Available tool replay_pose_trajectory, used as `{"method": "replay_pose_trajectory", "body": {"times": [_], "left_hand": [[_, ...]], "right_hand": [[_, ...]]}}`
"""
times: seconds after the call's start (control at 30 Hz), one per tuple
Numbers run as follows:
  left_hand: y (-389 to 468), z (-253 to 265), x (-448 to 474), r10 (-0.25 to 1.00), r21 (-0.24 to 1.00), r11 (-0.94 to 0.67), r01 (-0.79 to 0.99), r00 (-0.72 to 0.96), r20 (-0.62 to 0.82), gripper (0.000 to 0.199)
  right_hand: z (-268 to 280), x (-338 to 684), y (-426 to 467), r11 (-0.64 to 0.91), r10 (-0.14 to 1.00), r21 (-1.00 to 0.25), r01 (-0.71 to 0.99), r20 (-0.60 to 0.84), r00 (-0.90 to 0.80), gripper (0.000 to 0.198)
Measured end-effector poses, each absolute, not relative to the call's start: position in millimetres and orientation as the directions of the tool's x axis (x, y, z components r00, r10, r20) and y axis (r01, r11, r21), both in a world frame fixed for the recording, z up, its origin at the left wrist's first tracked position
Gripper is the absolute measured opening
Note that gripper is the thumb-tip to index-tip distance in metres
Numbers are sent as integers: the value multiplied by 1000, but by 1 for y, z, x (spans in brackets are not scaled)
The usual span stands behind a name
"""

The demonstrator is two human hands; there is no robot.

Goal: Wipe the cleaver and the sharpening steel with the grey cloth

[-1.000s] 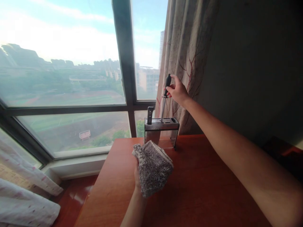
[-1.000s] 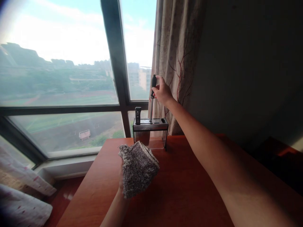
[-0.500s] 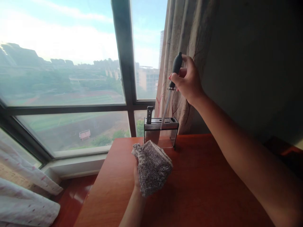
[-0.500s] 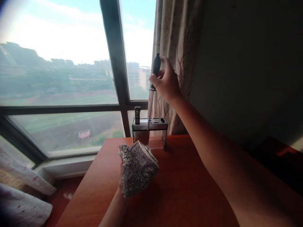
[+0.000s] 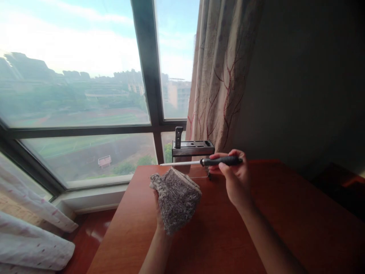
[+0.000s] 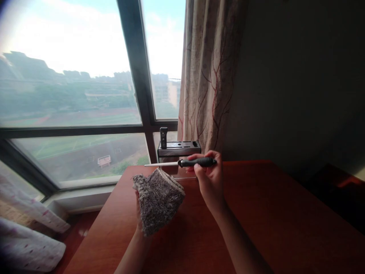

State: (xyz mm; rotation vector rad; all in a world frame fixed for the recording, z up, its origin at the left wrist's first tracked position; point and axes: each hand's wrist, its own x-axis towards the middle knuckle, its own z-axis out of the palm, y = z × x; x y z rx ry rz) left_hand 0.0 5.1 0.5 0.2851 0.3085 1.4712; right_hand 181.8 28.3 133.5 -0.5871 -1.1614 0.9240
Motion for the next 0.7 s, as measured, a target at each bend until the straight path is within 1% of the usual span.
{"method": "replay_pose_trajectory", "body": {"times": [0.07, 0.13, 0.2, 0.3, 0.4, 0.5, 0.57, 0.63, 0.7], "left_hand": [[6, -3, -5, 998, 306, 66, -950, 62, -22, 48], [7, -9, -12, 998, 271, 55, -961, 51, -21, 46], [9, -15, -20, 999, 280, 46, -959, 41, -22, 42], [12, -18, -30, 999, 309, -29, -951, -34, -11, 33], [13, -14, -35, 986, 392, -117, -913, -155, -67, 36], [14, -8, -35, 951, 485, -174, -857, -274, -144, 44], [15, -5, -33, 938, 529, -182, -829, -308, -160, 50], [16, -3, -30, 932, 539, -178, -824, -316, -176, 53], [17, -2, -27, 928, 517, -163, -840, -308, -208, 49]], "right_hand": [[101, 175, 12, 457, 889, -821, -343, 436, 141, 31], [71, 168, -4, 382, 924, -850, -364, 355, 141, 31], [45, 163, -17, 302, 953, -875, -379, 283, 107, 30], [16, 162, -25, 177, 981, -903, -392, 194, -4, 28], [-6, 166, -21, 91, 991, -952, -294, 115, -66, 25], [-25, 166, -16, 61, 983, -981, -183, 91, -160, 27], [-35, 161, -16, 42, 966, -989, -142, 77, -245, 31], [-42, 155, -18, 25, 949, -996, -85, 51, -312, 38], [-45, 151, -21, 27, 938, -1000, -15, 31, -344, 45]]}}
